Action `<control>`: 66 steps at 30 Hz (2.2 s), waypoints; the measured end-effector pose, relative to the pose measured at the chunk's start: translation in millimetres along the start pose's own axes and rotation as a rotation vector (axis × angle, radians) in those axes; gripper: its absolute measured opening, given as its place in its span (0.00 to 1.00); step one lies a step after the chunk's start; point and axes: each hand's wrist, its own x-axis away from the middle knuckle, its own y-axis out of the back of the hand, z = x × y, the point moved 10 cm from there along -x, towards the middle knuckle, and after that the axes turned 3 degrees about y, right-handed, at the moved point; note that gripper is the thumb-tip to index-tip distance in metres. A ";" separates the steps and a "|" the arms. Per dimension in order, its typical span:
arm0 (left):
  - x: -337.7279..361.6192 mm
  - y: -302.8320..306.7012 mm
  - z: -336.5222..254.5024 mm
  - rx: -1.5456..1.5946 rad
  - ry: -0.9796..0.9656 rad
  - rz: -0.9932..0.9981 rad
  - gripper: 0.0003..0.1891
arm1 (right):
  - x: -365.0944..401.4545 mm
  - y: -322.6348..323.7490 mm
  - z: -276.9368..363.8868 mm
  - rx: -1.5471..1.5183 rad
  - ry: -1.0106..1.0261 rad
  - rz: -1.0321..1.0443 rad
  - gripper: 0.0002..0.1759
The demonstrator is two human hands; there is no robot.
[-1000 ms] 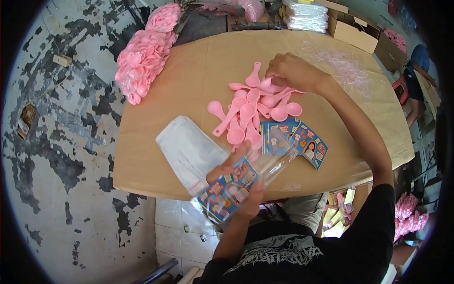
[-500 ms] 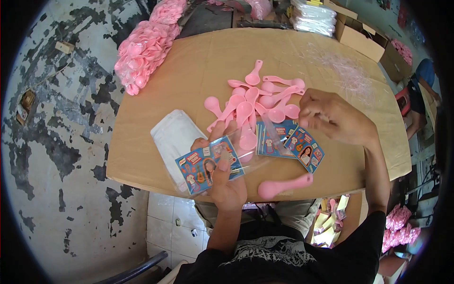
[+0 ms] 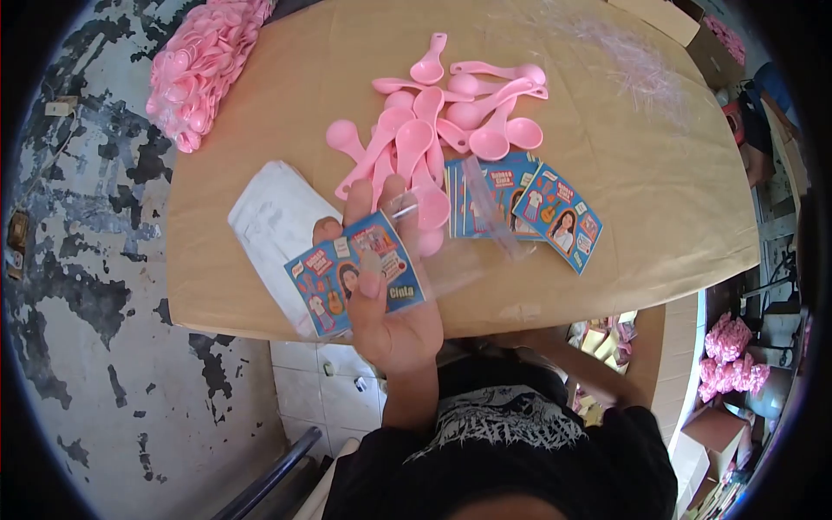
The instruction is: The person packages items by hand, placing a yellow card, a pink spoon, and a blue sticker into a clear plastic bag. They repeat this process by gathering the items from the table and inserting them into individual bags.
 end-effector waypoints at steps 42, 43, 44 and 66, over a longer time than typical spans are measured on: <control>0.6 -2.8 10.3 0.052 0.084 0.041 0.23 | -43.5 387.4 139.8 0.638 0.490 -0.544 0.17; 0.5 -2.9 10.3 0.048 0.082 0.040 0.24 | -37.8 391.5 143.2 0.611 0.525 -0.592 0.17; 0.5 -2.3 10.1 0.039 0.084 0.026 0.24 | -31.7 395.7 146.3 0.582 0.559 -0.643 0.16; -0.4 -9.5 7.4 -0.127 0.031 -0.036 0.26 | 6.9 367.8 189.1 -0.085 0.425 -0.142 0.09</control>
